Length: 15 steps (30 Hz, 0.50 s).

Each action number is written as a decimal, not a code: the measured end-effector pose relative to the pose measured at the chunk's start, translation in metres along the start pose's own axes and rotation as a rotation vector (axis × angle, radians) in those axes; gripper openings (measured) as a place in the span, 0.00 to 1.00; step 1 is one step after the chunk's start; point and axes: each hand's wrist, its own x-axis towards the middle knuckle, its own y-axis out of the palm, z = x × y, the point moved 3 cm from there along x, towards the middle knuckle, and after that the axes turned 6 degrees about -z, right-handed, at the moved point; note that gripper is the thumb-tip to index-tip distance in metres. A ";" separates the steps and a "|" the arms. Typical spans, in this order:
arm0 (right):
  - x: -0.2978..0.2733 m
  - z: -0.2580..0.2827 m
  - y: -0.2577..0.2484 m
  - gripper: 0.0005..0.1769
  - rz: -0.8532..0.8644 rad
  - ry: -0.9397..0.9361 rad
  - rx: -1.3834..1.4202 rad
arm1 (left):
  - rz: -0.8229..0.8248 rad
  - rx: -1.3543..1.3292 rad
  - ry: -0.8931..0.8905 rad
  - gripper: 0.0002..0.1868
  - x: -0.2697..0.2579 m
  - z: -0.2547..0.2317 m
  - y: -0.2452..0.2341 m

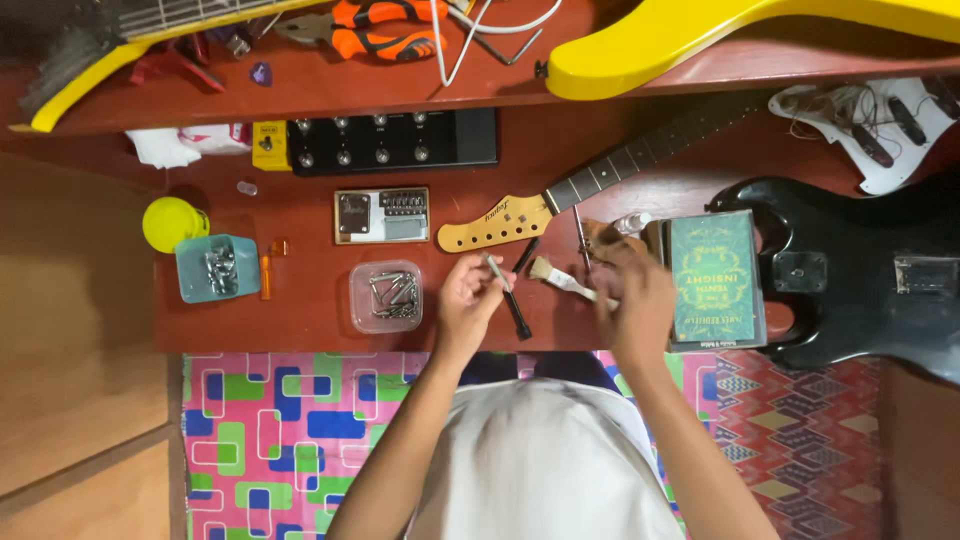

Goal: The person cleans a metal guitar bridge and several small metal components using a small bottle of liquid and a cloth. They apply the liquid to the parts and wipe them down, handling each piece individually before placing them back on the table.

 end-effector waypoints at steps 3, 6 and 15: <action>0.001 -0.045 0.007 0.43 -0.136 0.103 -0.127 | 0.016 -0.028 0.013 0.12 0.013 0.004 -0.004; 0.008 -0.068 0.044 0.38 -0.021 0.131 -0.261 | 0.025 -0.037 -0.001 0.09 0.015 -0.004 -0.005; 0.051 -0.016 -0.007 0.37 0.076 0.726 1.399 | 0.161 -0.132 0.066 0.27 -0.002 -0.092 0.027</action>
